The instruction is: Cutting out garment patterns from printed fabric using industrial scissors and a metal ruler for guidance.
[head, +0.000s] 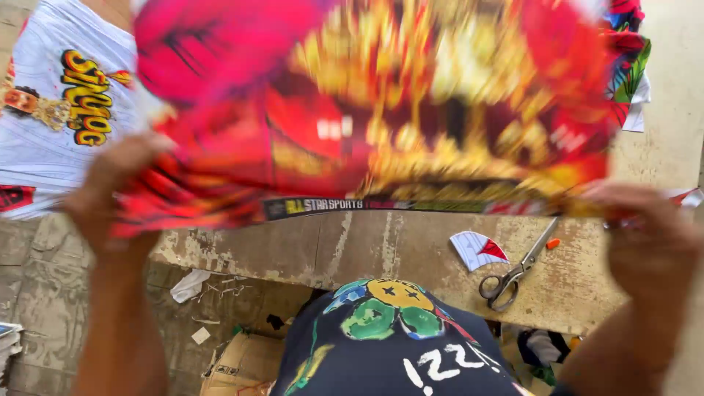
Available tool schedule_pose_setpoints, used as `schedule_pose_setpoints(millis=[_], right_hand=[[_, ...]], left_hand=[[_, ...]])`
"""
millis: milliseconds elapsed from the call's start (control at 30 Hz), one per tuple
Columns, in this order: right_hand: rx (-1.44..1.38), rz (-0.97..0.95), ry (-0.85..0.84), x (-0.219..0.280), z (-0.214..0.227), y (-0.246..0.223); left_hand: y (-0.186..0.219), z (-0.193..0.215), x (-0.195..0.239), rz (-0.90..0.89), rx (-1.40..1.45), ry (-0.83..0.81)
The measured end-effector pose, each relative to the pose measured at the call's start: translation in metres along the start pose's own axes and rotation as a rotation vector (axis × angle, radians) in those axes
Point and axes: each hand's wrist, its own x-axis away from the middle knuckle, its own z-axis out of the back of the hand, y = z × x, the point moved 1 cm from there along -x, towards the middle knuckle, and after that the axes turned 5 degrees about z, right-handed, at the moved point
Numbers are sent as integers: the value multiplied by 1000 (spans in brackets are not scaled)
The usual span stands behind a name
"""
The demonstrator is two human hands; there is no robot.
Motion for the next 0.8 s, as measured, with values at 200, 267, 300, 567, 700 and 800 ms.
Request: schedule_pose_setpoints(millis=[200,267,300,567,700,800], right_hand=[[-9,-304,-241,82,-94,31],[229,-295,-622,92,-115,36],[227,-295,-624,96,-139,41],[388,-201,-545,173,-240,44],[382,-307,-800,216,-218,37],[234,-344,-734,164,-211,40]], left_hand=[[-53,-88,170,337,-65,-380],[-73,-116,220,447,-460,-851],[-66,-131,222,448,-461,-853],[-4,-167,269,477,-449,-749],[17,-133,301,564,-449,-954],[-12,-136,271,663,-399,-983]])
